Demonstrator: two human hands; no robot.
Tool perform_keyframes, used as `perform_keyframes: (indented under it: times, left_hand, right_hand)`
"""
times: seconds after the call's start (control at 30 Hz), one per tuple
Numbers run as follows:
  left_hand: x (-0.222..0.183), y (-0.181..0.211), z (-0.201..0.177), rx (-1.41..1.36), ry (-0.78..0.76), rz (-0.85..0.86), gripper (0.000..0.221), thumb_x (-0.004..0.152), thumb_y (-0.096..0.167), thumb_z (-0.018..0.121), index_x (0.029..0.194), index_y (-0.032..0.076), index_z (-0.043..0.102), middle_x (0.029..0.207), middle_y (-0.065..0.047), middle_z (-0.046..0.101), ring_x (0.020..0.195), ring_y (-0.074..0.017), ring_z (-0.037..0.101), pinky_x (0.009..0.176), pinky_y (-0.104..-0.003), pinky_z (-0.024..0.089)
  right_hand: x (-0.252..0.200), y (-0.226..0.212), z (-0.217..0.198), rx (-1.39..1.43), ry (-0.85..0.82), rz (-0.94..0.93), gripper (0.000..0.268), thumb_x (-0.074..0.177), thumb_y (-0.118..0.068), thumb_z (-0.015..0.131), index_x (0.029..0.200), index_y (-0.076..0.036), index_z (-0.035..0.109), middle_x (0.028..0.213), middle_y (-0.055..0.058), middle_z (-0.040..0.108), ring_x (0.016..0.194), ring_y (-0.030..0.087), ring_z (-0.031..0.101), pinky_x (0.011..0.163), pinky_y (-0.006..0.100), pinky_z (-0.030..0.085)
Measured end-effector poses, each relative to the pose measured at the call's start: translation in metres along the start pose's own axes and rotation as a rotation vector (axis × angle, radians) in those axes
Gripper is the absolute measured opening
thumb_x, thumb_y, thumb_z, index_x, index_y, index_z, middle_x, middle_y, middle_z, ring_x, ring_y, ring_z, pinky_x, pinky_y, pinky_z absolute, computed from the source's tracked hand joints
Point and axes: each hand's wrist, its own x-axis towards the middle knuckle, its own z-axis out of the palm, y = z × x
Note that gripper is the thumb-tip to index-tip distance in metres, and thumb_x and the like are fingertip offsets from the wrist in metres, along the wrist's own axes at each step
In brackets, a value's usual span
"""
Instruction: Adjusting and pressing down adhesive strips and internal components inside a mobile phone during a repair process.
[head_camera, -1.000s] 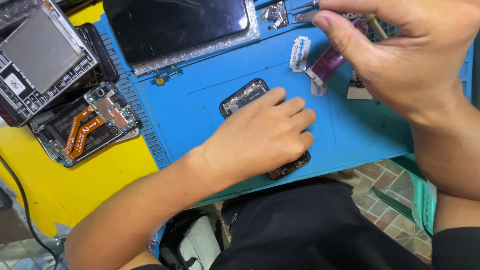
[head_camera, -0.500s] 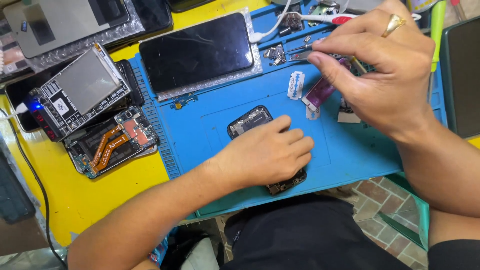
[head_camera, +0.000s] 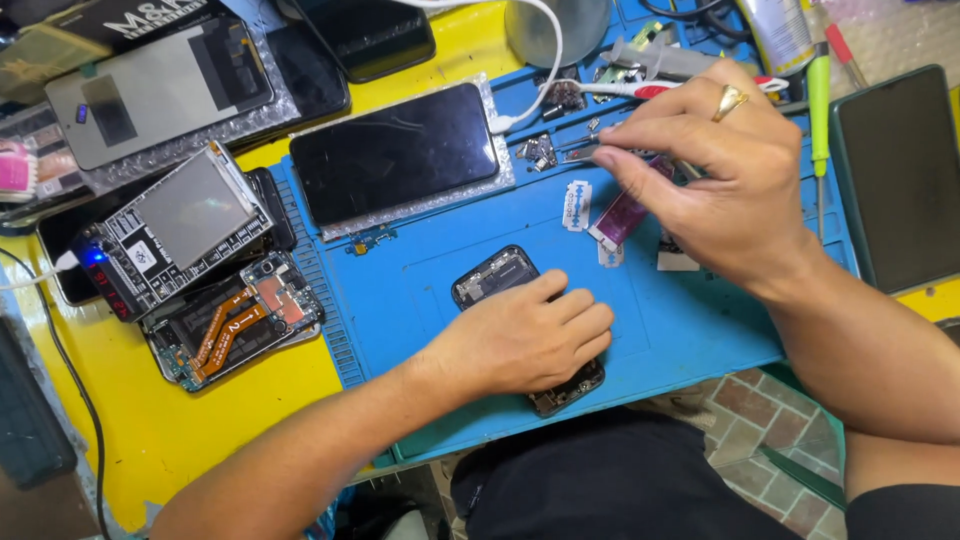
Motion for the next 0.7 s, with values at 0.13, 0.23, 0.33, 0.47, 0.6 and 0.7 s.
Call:
perform_keyframes:
  times: [0.13,0.23,0.33,0.47,0.6,0.7]
  left_hand:
    - [-0.002,0.000,0.000,-0.004,-0.001,-0.020,0.030,0.107,0.012,0.041,0.084,0.017,0.061,0.083,0.001,0.046,0.072,-0.0178,0.041,0.073,-0.032,0.037]
    - [-0.003,0.000,0.001,-0.032,-0.003,-0.042,0.030,0.106,0.011,0.039,0.085,0.016,0.060,0.085,0.000,0.046,0.073,-0.0182,0.042,0.074,-0.032,0.037]
    - [-0.005,-0.001,-0.002,-0.099,-0.003,-0.073,0.029,0.107,0.009,0.038,0.088,0.014,0.059,0.086,-0.002,0.048,0.073,-0.0196,0.043,0.074,-0.033,0.038]
    - [-0.008,-0.006,-0.012,-0.260,-0.005,-0.145,0.027,0.110,0.006,0.035,0.093,0.010,0.057,0.084,-0.004,0.043,0.071,-0.0218,0.042,0.074,-0.036,0.036]
    - [-0.021,-0.009,-0.025,-0.484,0.007,-0.248,0.023,0.111,0.006,0.037,0.098,0.006,0.056,0.093,-0.009,0.051,0.083,-0.0252,0.049,0.079,-0.039,0.034]
    - [-0.034,-0.008,-0.041,-0.690,-0.011,-0.407,0.014,0.106,-0.001,0.046,0.100,0.008,0.053,0.098,-0.008,0.055,0.084,-0.0252,0.049,0.084,-0.039,0.034]
  right_hand:
    - [-0.003,0.001,-0.001,-0.002,-0.014,-0.026,0.012,0.104,0.009,0.092,0.104,0.008,0.079,0.102,0.021,0.076,0.091,0.033,0.064,0.093,0.045,0.043]
    - [-0.005,0.004,-0.002,0.005,-0.037,-0.045,0.013,0.108,0.011,0.092,0.107,0.010,0.080,0.105,0.023,0.076,0.093,0.034,0.063,0.093,0.046,0.041]
    - [-0.008,0.005,-0.005,0.000,-0.053,-0.049,0.012,0.111,0.013,0.092,0.108,0.012,0.081,0.106,0.024,0.077,0.097,0.035,0.066,0.096,0.046,0.042]
    - [-0.010,0.007,-0.007,0.006,-0.071,-0.066,0.013,0.113,0.018,0.094,0.110,0.017,0.082,0.105,0.028,0.077,0.103,0.039,0.071,0.090,0.045,0.052]
    - [-0.011,0.010,-0.008,0.024,-0.081,-0.052,0.014,0.115,0.015,0.095,0.114,0.020,0.082,0.107,0.033,0.076,0.101,0.039,0.072,0.086,0.043,0.051]
    - [-0.011,0.011,-0.009,0.013,-0.104,-0.075,0.014,0.116,0.015,0.094,0.115,0.021,0.081,0.111,0.035,0.077,0.104,0.041,0.073,0.088,0.045,0.054]
